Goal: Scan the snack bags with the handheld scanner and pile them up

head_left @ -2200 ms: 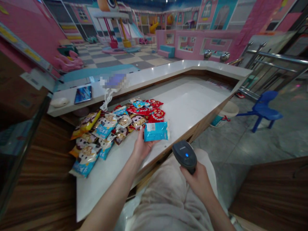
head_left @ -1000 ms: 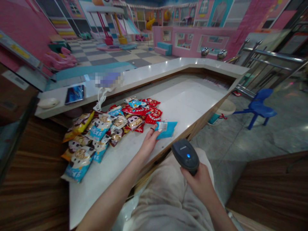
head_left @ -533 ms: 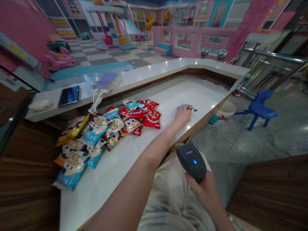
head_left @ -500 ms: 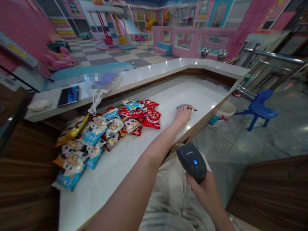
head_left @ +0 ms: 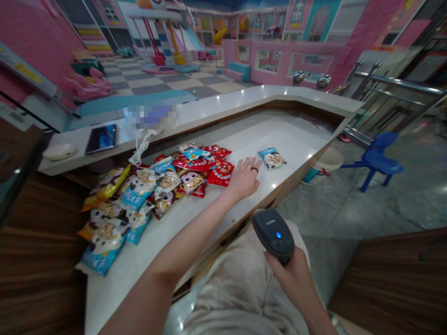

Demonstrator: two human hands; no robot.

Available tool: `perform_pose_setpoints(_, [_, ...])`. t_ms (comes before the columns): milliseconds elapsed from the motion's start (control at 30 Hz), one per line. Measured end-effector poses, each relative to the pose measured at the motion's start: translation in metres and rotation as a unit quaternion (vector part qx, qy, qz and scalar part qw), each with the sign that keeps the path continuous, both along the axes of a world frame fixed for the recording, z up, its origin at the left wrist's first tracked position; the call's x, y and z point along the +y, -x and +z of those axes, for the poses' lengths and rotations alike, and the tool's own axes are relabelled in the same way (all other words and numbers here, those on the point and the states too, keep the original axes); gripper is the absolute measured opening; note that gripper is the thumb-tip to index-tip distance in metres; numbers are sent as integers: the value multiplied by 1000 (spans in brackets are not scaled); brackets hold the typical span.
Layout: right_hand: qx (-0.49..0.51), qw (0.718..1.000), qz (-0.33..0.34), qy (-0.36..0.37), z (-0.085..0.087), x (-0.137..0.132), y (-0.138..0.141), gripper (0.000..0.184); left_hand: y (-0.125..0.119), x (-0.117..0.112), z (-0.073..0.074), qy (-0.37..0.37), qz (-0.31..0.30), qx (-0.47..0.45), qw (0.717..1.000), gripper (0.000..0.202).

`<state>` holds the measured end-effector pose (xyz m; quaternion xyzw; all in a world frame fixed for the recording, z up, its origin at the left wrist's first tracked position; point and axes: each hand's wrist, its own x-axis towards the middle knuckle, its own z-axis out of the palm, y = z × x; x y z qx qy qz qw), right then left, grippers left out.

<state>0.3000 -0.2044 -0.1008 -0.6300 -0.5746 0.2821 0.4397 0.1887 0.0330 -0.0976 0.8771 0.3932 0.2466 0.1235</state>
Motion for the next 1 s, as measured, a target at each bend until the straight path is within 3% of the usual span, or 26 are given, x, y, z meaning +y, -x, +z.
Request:
perform_pose_setpoints(100, [4,1000,-2,-3,3,1,4,15,47,-18,-5,4,18,-40,999,73])
perform_pose_setpoints(200, [9,1000,2,-9,7,2,8,14,75,-18,-16,9,42,-93,995,59])
perform_pose_setpoints(400, [12,1000,0,-14,10,3,13,13,88,-5,-29,39,64,-133,988,52])
perform_pose_setpoints(567, [8,1000,-1,-17,9,1,11,12,88,-15,-17,95,67,-241,964,45])
perform_pose_setpoints(733, [9,1000,0,-21,10,1,11,12,90,-49,7,167,89,-399,897,33])
perform_pose_setpoints(833, [10,1000,-5,-20,10,2,11,12,93,-65,3,211,113,-454,858,20])
perform_pose_setpoints(900, [12,1000,-6,-16,9,3,12,13,93,-70,-8,276,118,-511,805,18])
perform_pose_setpoints(1000, [17,1000,5,-6,7,5,15,13,92,-73,-26,382,127,-614,678,18])
